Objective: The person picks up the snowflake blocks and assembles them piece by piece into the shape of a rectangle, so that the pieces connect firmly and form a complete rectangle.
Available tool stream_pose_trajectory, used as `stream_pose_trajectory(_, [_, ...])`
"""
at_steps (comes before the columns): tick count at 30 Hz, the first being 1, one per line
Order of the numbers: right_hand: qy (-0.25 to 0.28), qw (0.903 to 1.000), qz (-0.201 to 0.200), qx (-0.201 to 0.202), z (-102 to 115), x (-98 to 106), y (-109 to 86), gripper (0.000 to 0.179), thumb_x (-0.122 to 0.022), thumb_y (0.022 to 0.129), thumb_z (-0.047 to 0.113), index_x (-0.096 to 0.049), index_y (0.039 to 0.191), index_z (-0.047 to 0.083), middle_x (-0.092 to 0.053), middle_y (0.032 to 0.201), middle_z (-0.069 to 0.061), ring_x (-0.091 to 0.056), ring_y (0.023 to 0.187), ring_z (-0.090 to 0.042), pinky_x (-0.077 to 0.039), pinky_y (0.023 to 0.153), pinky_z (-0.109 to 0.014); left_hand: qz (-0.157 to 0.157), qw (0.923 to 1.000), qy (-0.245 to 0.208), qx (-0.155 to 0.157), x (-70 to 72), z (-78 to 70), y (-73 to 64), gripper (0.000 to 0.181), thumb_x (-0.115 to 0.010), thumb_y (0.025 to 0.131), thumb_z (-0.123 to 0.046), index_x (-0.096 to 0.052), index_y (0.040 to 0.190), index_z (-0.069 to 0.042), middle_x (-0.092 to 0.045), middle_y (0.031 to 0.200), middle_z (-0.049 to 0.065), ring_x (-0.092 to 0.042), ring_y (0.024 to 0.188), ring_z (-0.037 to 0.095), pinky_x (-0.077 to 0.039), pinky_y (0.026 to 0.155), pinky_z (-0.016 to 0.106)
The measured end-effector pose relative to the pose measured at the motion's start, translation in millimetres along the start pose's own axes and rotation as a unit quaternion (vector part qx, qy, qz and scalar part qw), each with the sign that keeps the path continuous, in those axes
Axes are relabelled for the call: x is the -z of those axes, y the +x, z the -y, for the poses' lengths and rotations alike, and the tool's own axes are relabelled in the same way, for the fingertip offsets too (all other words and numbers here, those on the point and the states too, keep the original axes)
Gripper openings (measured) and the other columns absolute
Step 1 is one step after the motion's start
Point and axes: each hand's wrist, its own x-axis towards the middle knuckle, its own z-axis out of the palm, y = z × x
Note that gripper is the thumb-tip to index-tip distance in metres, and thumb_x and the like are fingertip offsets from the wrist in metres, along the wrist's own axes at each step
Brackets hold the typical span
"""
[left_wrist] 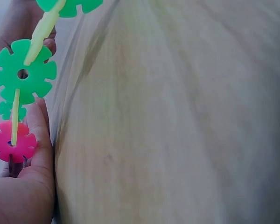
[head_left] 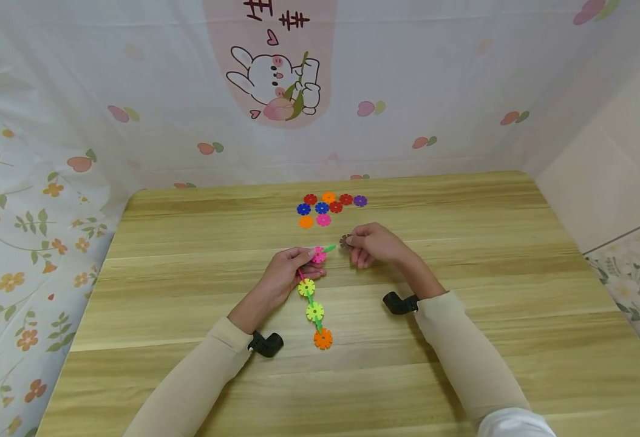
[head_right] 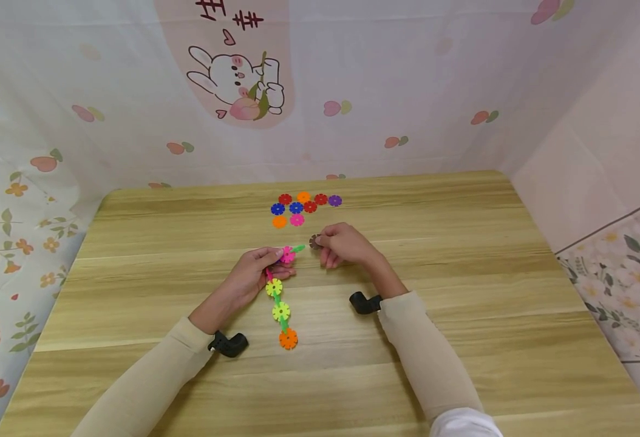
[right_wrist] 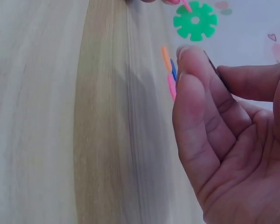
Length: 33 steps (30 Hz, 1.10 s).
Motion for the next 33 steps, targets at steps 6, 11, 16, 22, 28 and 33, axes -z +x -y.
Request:
stream_pose_trajectory(6, [0.003, 0.9999, 0.01, 0.012, 1, -5, 0.6, 0.027, -0.048, 0.102, 0.018, -0.062, 0.104, -0.005, -0.066, 0.068, -0.01, -0.063, 0.055, -0.017, -0.058, 0.058, -0.034, 0.002, 1.0, -0.003, -0.004, 1.2, 1.2, 0.6, 0.026, -0.048, 0.103, -0.01, -0.057, 0.116, 0.01, -0.07, 0.09, 0.013, -0.072, 0.08, 0.021, -0.059, 0.077, 0.028])
stream_pose_trajectory(11, [0.0, 0.9997, 0.018, 0.018, 2, -7, 1.9, 0.028, -0.048, 0.102, 0.019, -0.061, 0.1, -0.005, -0.065, 0.067, -0.009, -0.063, 0.055, -0.019, -0.058, 0.057, -0.034, 0.005, 1.0, 0.004, -0.007, 1.4, 0.8, -0.2, 0.027, -0.048, 0.103, -0.011, -0.056, 0.118, 0.011, -0.07, 0.09, 0.013, -0.072, 0.081, 0.021, -0.059, 0.078, 0.029])
stream_pose_trajectory(16, [-0.004, 0.9995, 0.026, 0.02, 2, -8, 4.1, 0.027, -0.048, 0.102, 0.019, -0.061, 0.1, -0.004, -0.064, 0.066, -0.008, -0.062, 0.055, -0.02, -0.058, 0.058, -0.035, 0.001, 1.0, 0.007, -0.003, 0.9, -0.3, -0.2, 0.027, -0.048, 0.103, -0.011, -0.058, 0.118, 0.01, -0.07, 0.091, 0.014, -0.072, 0.081, 0.022, -0.059, 0.078, 0.029])
stream_pose_trajectory(22, [-0.002, 0.9994, 0.028, 0.022, 3, -10, 5.6, 0.026, -0.048, 0.102, 0.016, -0.061, 0.1, -0.006, -0.064, 0.065, -0.008, -0.062, 0.054, -0.019, -0.058, 0.056, -0.034, 0.001, 0.9999, 0.01, 0.0, -0.1, -0.9, 0.2, 0.028, -0.048, 0.103, -0.01, -0.057, 0.12, 0.01, -0.07, 0.091, 0.013, -0.072, 0.081, 0.02, -0.058, 0.078, 0.028])
stream_pose_trajectory(28, [0.011, 0.9992, 0.03, 0.026, 5, -14, 4.4, 0.025, -0.048, 0.102, 0.013, -0.06, 0.1, -0.008, -0.063, 0.064, -0.007, -0.061, 0.053, -0.018, -0.056, 0.054, -0.031, 0.005, 1.0, 0.004, -0.001, -0.2, -0.4, 1.3, 0.029, -0.048, 0.103, -0.009, -0.056, 0.122, 0.012, -0.07, 0.09, 0.012, -0.071, 0.078, 0.019, -0.059, 0.077, 0.027])
stream_pose_trajectory(33, [0.011, 0.9992, 0.028, 0.027, 5, -16, 6.5, 0.026, -0.048, 0.102, 0.015, -0.06, 0.099, -0.008, -0.063, 0.064, -0.007, -0.06, 0.052, -0.017, -0.055, 0.053, -0.029, 0.009, 1.0, 0.0, -0.003, 1.4, 0.4, 0.3, 0.029, -0.048, 0.103, -0.009, -0.055, 0.121, 0.012, -0.069, 0.089, 0.012, -0.071, 0.078, 0.019, -0.059, 0.076, 0.026])
